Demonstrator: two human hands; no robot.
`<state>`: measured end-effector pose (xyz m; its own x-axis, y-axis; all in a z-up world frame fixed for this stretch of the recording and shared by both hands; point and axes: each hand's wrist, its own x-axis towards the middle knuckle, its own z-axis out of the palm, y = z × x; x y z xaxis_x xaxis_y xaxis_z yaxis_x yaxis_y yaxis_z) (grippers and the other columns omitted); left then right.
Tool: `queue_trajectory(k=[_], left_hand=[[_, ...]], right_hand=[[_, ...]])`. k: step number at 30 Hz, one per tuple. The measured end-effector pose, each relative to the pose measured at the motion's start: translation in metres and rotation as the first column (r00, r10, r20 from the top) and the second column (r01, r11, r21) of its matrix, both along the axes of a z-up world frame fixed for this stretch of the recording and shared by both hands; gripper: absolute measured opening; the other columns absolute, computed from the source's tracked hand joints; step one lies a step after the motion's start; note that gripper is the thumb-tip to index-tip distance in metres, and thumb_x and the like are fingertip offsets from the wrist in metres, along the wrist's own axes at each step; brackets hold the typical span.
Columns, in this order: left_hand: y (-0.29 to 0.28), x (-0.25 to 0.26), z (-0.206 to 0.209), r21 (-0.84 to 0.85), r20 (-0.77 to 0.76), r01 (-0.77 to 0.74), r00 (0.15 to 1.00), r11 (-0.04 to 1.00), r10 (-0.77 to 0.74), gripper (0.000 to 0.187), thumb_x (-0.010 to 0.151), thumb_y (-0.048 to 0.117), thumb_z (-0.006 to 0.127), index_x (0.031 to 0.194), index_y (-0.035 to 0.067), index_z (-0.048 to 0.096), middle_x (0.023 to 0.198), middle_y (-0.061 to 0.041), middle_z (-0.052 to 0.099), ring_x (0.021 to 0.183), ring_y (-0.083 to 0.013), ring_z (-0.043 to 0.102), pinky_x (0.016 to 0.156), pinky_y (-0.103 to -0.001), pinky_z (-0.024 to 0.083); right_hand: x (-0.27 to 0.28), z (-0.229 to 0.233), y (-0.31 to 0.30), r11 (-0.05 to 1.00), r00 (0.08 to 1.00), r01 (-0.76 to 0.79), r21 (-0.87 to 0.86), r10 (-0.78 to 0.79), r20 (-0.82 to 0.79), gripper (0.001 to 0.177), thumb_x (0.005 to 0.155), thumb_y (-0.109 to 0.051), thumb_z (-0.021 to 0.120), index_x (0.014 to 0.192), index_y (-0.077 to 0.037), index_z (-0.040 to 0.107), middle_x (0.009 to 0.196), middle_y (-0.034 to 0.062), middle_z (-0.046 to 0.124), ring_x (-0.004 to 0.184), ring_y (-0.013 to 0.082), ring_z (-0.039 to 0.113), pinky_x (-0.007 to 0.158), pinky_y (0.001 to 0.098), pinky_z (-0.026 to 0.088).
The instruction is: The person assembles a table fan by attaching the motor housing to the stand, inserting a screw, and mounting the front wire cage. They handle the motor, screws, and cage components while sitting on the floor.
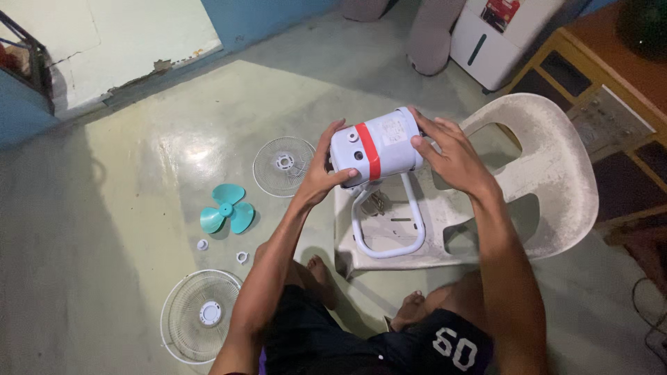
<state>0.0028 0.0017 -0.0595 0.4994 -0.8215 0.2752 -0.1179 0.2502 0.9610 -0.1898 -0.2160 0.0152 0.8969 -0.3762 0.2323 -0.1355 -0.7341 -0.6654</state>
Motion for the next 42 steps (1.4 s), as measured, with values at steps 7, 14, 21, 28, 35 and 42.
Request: queue_trajectory(k=[7, 14, 21, 28, 35, 42], left_hand=[[0.013, 0.002, -0.017, -0.027, -0.04, 0.004, 0.999, 1.0, -0.006, 0.14, 0.059, 0.048, 0.092, 0.168, 0.018, 0.009, 0.175, -0.019, 0.02, 0.161, -0.0402, 0.023, 0.124, -0.059, 0.032], [0.023, -0.011, -0.077, -0.04, -0.147, 0.016, 0.989, 0.999, -0.022, 0.138, 0.063, 0.035, 0.095, 0.167, 0.015, 0.007, 0.172, -0.02, 0.019, 0.158, -0.0394, 0.027, 0.123, -0.057, 0.034], [0.015, -0.036, -0.108, -0.09, -0.224, 0.023, 0.974, 0.996, -0.043, 0.129, 0.072, 0.02, 0.092, 0.166, 0.008, 0.004, 0.168, -0.02, 0.026, 0.155, -0.0347, 0.031, 0.122, -0.052, 0.036], [-0.015, -0.03, -0.108, -0.176, -0.172, -0.014, 0.985, 0.984, -0.017, 0.115, 0.075, 0.01, 0.092, 0.164, 0.004, 0.02, 0.158, -0.018, 0.044, 0.148, -0.0283, 0.046, 0.125, -0.045, 0.038], [-0.061, -0.036, -0.14, -0.074, -0.272, -0.139, 0.956, 0.987, 0.114, 0.058, 0.075, 0.003, 0.094, 0.126, -0.005, 0.066, 0.115, -0.01, 0.073, 0.104, -0.0188, 0.07, 0.093, -0.034, 0.06], [-0.066, -0.039, -0.146, -0.118, -0.271, -0.188, 0.951, 0.975, 0.151, 0.051, 0.074, 0.002, 0.091, 0.119, -0.003, 0.068, 0.113, -0.009, 0.074, 0.101, -0.0168, 0.072, 0.092, -0.034, 0.062]], right_hand=[[-0.018, -0.013, 0.017, 0.997, 0.949, 0.062, 0.041, -0.071, 0.306, 0.059, 0.109, -0.048, 0.047, 0.153, -0.01, 0.051, 0.161, 0.0149, 0.048, 0.153, 0.0398, 0.037, 0.126, 0.0533, 0.025], [-0.04, -0.051, 0.02, 0.925, 0.85, 0.077, 0.372, -0.256, 0.461, 0.056, 0.106, -0.029, 0.063, 0.154, -0.005, 0.046, 0.157, 0.0179, 0.049, 0.149, 0.0323, 0.046, 0.125, 0.0475, 0.037], [-0.038, -0.099, 0.026, 0.85, 0.884, -0.022, 0.527, -0.23, 0.407, 0.06, 0.103, -0.025, 0.065, 0.154, -0.002, 0.043, 0.153, 0.0173, 0.053, 0.142, 0.0294, 0.053, 0.118, 0.0428, 0.046], [-0.022, -0.092, 0.032, 0.808, 0.935, 0.14, 0.573, -0.299, 0.193, 0.075, 0.104, -0.052, 0.038, 0.161, -0.005, 0.035, 0.162, 0.0182, 0.038, 0.144, 0.0301, 0.041, 0.112, 0.0476, 0.035], [-0.018, -0.079, 0.043, 0.847, 0.938, -0.047, 0.529, -0.145, 0.314, 0.064, 0.099, -0.034, 0.063, 0.15, 0.0, 0.047, 0.143, 0.0185, 0.057, 0.124, 0.0277, 0.063, 0.106, 0.0429, 0.052], [-0.012, -0.089, 0.047, 0.969, 0.917, 0.19, 0.157, -0.232, 0.325, 0.03, 0.087, -0.001, 0.081, 0.116, 0.004, 0.071, 0.097, 0.0149, 0.077, 0.086, 0.0203, 0.075, 0.078, 0.0337, 0.059]])
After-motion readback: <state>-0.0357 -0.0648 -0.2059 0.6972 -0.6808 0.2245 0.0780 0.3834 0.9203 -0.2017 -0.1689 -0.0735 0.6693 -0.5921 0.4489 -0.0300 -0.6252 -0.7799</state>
